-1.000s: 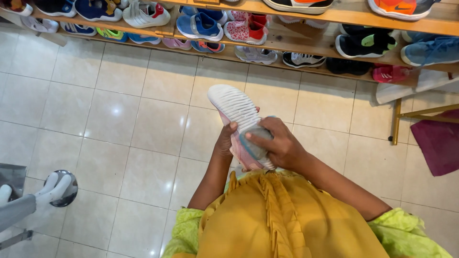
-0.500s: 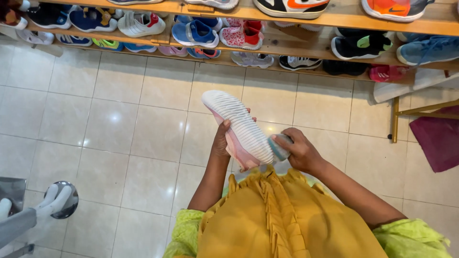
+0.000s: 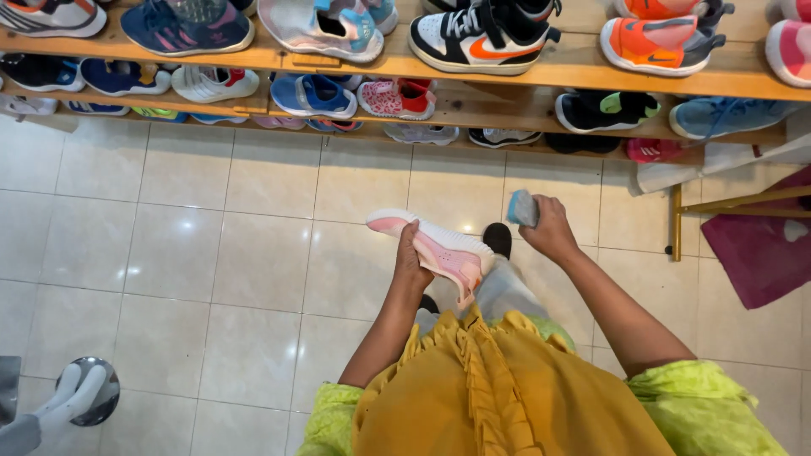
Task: Cleaning shoes on display and organizing clothes on hangers in a retail store.
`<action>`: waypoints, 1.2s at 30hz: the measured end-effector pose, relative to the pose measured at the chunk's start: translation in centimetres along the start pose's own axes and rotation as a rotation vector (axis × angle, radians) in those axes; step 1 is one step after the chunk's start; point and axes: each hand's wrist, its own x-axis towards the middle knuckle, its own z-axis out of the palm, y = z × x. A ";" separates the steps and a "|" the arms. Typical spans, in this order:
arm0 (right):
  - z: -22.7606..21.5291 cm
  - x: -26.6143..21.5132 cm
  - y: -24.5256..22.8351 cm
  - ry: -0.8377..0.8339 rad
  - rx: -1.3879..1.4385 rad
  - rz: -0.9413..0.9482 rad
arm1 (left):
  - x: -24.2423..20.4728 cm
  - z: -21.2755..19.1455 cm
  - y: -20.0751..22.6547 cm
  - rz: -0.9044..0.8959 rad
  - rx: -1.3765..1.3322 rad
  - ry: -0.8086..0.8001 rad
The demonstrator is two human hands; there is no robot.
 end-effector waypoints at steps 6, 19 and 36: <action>-2.9 13.7 2.7 0.006 -0.207 0.042 | 10.1 4.2 -2.8 -0.016 0.002 -0.025; -1.0 32.3 9.0 -0.115 -0.373 -0.148 | 17.4 8.1 -6.2 0.107 -0.176 0.047; 1.0 28.9 15.1 -0.013 -0.184 -0.036 | 20.6 16.0 -8.8 0.121 -0.061 0.262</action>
